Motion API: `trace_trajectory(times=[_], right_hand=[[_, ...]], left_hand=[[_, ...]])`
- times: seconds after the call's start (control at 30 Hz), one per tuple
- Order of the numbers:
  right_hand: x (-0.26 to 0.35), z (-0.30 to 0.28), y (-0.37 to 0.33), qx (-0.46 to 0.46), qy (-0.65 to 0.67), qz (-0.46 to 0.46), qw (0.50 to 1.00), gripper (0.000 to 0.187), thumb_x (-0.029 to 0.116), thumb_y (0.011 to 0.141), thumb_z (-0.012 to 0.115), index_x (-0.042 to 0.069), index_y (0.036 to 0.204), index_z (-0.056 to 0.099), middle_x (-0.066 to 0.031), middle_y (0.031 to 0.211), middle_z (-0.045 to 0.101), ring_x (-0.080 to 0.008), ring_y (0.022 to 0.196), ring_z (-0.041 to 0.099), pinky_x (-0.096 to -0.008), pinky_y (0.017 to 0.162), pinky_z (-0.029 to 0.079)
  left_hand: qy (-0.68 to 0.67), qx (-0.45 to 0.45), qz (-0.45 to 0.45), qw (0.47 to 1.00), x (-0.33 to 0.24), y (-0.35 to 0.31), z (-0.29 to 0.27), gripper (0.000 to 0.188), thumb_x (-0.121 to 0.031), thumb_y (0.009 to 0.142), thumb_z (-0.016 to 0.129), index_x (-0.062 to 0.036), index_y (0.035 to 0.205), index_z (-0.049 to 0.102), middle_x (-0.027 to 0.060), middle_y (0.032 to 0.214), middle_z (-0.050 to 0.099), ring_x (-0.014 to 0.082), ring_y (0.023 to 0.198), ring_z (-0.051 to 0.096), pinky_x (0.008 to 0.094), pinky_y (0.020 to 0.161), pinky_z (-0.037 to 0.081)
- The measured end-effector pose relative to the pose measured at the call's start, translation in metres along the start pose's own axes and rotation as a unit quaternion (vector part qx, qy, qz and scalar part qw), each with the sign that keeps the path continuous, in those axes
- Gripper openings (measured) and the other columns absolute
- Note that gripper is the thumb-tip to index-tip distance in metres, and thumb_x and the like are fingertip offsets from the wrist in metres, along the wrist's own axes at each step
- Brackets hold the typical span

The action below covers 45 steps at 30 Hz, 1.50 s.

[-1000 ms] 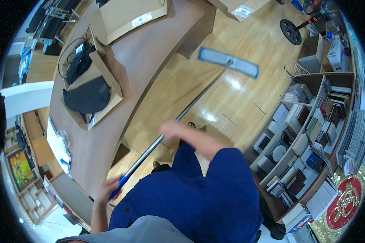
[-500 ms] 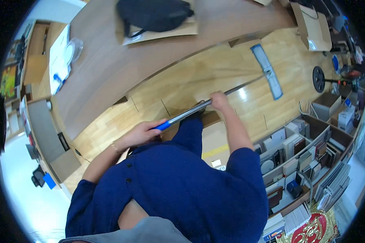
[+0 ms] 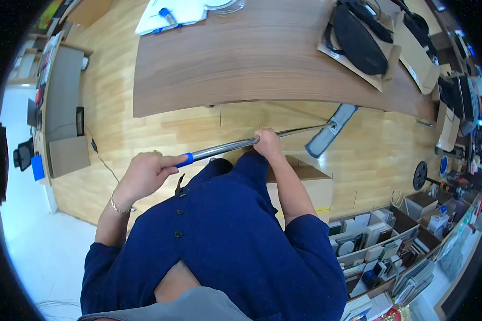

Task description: Mop the wooden floor in an office environment.

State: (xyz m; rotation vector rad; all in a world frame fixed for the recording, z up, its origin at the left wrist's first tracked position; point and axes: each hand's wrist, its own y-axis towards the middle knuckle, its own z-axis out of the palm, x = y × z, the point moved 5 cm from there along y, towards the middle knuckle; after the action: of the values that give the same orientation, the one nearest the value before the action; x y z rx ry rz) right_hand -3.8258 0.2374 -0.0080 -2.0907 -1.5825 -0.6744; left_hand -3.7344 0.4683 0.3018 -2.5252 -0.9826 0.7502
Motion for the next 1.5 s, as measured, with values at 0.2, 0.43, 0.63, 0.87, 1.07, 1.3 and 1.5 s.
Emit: trace_trajectory(times=[0.2,0.43,0.63,0.87,1.07,1.3,1.5], right_hand=[[0.077,0.043,0.03,0.145,-0.023,-0.01,0.989,0.009,0.016,0.066,0.057,0.008,0.068,0.062,-0.0159,0.073,0.062,-0.0373,0.078,0.058,-0.0461,0.067,0.05],[0.183,0.112,0.053,0.31,-0.102,-0.136,0.935,0.014,0.02,0.066,0.057,0.01,0.072,0.065,-0.0121,0.082,0.065,-0.0326,0.085,0.06,-0.044,0.071,0.051],[0.278,0.183,0.035,0.46,-0.217,-0.182,0.842,0.019,0.019,0.069,0.054,0.012,0.077,0.069,-0.0145,0.085,0.066,-0.0332,0.086,0.063,-0.0442,0.071,0.052],[0.399,0.292,-0.037,0.517,-0.22,-0.223,0.796,0.022,0.018,0.067,0.057,0.006,0.08,0.07,-0.0165,0.086,0.067,-0.0341,0.081,0.064,-0.0442,0.069,0.052],[0.528,0.341,-0.055,0.538,-0.166,-0.217,0.797,0.022,0.02,0.069,0.057,0.006,0.081,0.07,-0.0161,0.086,0.067,-0.0332,0.082,0.065,-0.0435,0.068,0.052],[0.657,0.374,-0.008,0.472,-0.049,-0.209,0.855,0.026,0.034,0.074,0.058,0.01,0.076,0.068,-0.0163,0.079,0.065,-0.0356,0.075,0.063,-0.0445,0.063,0.05],[0.745,0.383,0.051,0.469,0.036,-0.268,0.841,0.028,0.038,0.072,0.064,0.01,0.07,0.066,-0.0156,0.071,0.063,-0.0351,0.069,0.061,-0.0441,0.063,0.048]], left_hand=[[-0.066,-0.025,-0.121,0.99,0.068,-0.064,0.01,0.029,-0.016,0.079,0.064,-0.0227,0.107,0.068,0.0113,0.065,0.058,0.0266,0.061,0.055,0.0361,0.058,0.043],[-0.225,-0.058,-0.269,0.935,0.13,-0.156,0.029,0.031,-0.015,0.081,0.062,-0.0214,0.112,0.065,0.0128,0.071,0.062,0.0268,0.065,0.058,0.0343,0.062,0.046],[-0.285,-0.109,-0.256,0.917,0.194,-0.255,0.089,0.037,-0.015,0.081,0.063,-0.0204,0.117,0.062,0.0141,0.075,0.063,0.0291,0.065,0.059,0.0369,0.06,0.046],[-0.318,-0.073,-0.294,0.899,0.292,-0.388,0.099,0.036,-0.009,0.079,0.063,-0.0148,0.115,0.063,0.015,0.077,0.064,0.0304,0.069,0.061,0.0361,0.062,0.047],[-0.308,-0.083,-0.289,0.902,0.38,-0.468,0.041,0.036,0.002,0.076,0.061,-0.0102,0.11,0.065,0.0151,0.08,0.065,0.0264,0.068,0.061,0.0316,0.064,0.048],[-0.162,-0.103,-0.254,0.948,0.492,-0.488,-0.089,0.031,0.001,0.065,0.067,-0.0061,0.096,0.07,0.0167,0.066,0.06,0.0278,0.054,0.054,0.0316,0.053,0.041],[-0.019,-0.217,-0.167,0.962,0.551,-0.502,-0.183,0.034,-0.004,0.065,0.07,-0.0022,0.099,0.068,0.0104,0.063,0.057,0.0228,0.053,0.049,0.0304,0.051,0.037]])
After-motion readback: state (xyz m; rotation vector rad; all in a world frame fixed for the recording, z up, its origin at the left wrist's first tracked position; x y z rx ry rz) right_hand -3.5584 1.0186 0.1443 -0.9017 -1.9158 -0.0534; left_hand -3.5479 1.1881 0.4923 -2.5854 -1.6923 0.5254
